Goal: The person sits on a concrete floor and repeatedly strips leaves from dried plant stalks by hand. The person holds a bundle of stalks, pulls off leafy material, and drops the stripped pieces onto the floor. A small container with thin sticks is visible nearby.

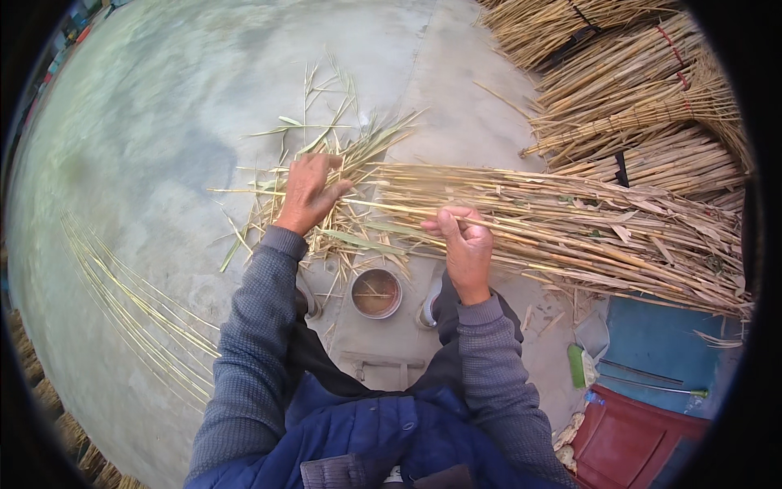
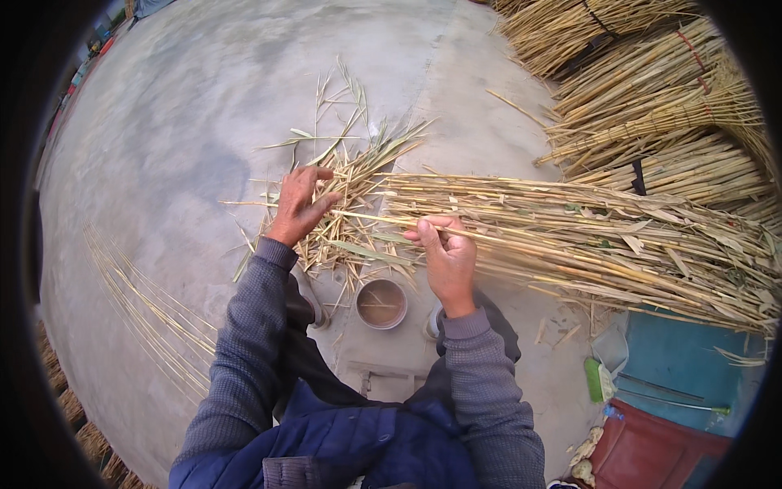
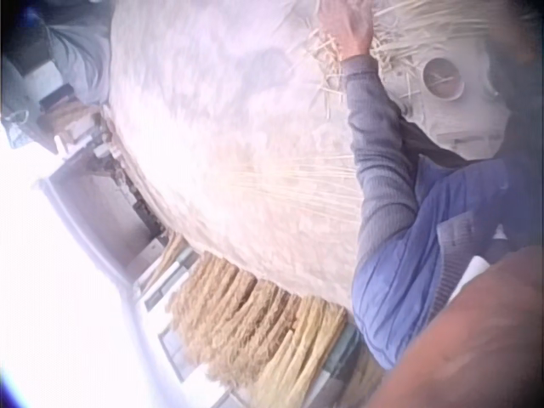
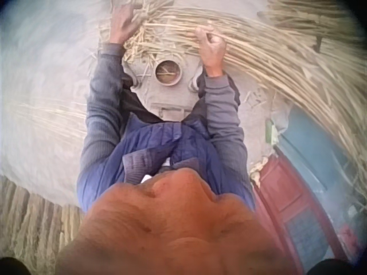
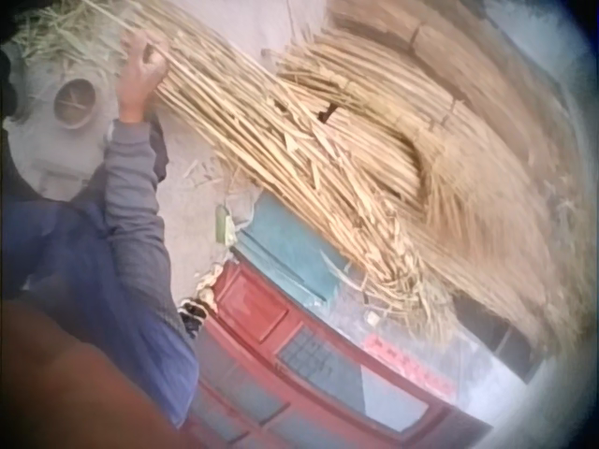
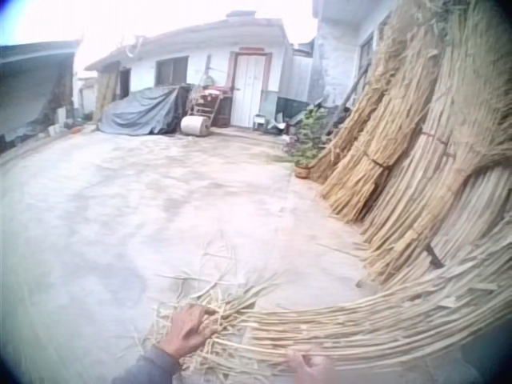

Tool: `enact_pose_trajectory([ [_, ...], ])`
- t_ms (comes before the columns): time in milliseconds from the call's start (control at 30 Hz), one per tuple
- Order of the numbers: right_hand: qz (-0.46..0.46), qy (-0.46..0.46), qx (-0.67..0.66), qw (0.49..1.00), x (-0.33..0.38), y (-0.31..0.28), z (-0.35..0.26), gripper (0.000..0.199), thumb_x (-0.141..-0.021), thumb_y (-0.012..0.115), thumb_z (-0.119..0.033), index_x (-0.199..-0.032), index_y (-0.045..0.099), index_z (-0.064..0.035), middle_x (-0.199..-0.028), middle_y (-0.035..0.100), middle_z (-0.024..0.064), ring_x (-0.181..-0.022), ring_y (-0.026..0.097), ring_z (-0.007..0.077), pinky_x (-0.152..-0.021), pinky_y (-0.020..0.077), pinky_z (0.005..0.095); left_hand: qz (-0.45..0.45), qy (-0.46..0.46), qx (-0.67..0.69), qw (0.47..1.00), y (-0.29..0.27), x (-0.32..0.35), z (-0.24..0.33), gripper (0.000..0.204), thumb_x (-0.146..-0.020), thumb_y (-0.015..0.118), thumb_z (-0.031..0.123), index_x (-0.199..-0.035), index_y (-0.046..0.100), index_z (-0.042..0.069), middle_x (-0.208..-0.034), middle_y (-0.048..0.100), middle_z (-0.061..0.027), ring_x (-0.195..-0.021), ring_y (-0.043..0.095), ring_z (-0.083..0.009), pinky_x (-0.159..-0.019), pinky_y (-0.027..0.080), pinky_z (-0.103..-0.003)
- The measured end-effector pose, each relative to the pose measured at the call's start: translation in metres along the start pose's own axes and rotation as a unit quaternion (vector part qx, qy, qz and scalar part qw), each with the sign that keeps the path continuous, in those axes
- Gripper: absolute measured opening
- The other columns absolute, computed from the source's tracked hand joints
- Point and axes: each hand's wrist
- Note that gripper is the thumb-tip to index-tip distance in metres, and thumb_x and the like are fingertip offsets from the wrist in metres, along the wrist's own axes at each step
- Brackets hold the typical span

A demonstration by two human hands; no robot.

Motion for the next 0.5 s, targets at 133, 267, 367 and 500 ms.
enact_pose_trajectory([
  [133,-0.011,0.023,-0.013,1.0,0.0,0.01,0.005,0.021,-0.102,0.065,-0.02,-0.107,0.063,-0.0003,-0.094,0.071,0.0079,-0.086,0.072,0.0156,-0.075,0.0549,0.0252,-0.059,0.098,0.167,0.979,0.023,0.003,0.051,0.024,-0.08,0.08,0.026,-0.092,0.07,0.009,-0.093,0.069,-0.0084,-0.088,0.062,-0.0294,-0.081,0.045,-0.039],
  [267,0.032,0.022,0.007,0.999,-0.004,-0.004,-0.003,0.026,-0.102,0.065,-0.024,-0.109,0.061,0.0015,-0.097,0.071,0.0097,-0.088,0.073,0.0173,-0.076,0.0555,0.0266,-0.135,0.051,0.089,0.985,0.015,0.001,0.023,0.023,-0.081,0.081,0.028,-0.084,0.07,0.008,-0.087,0.07,-0.0073,-0.086,0.063,-0.0266,-0.079,0.045,-0.041],
  [367,0.088,0.02,0.003,0.996,-0.009,-0.026,-0.014,0.028,-0.102,0.065,-0.024,-0.111,0.06,0.0026,-0.1,0.071,0.0115,-0.089,0.073,0.0191,-0.076,0.0563,0.0282,-0.162,-0.016,-0.059,0.985,-0.008,0.004,-0.014,0.022,-0.077,0.082,0.028,-0.081,0.069,0.011,-0.078,0.068,-0.0041,-0.086,0.064,-0.0245,-0.082,0.04,-0.04],
  [500,0.12,0.034,-0.015,0.992,-0.01,-0.028,-0.017,0.03,-0.101,0.066,-0.027,-0.113,0.062,0.0011,-0.104,0.072,0.0131,-0.092,0.073,0.0205,-0.077,0.0569,0.0283,-0.137,-0.014,-0.024,0.99,-0.014,0.007,-0.009,0.023,-0.078,0.082,0.03,-0.088,0.073,0.012,-0.086,0.071,-0.0043,-0.09,0.064,-0.026,-0.084,0.041,-0.04],
])
Point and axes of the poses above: each hand's wrist, its own x-axis away from the middle knuckle, its own y-axis out of the palm, z = x × y
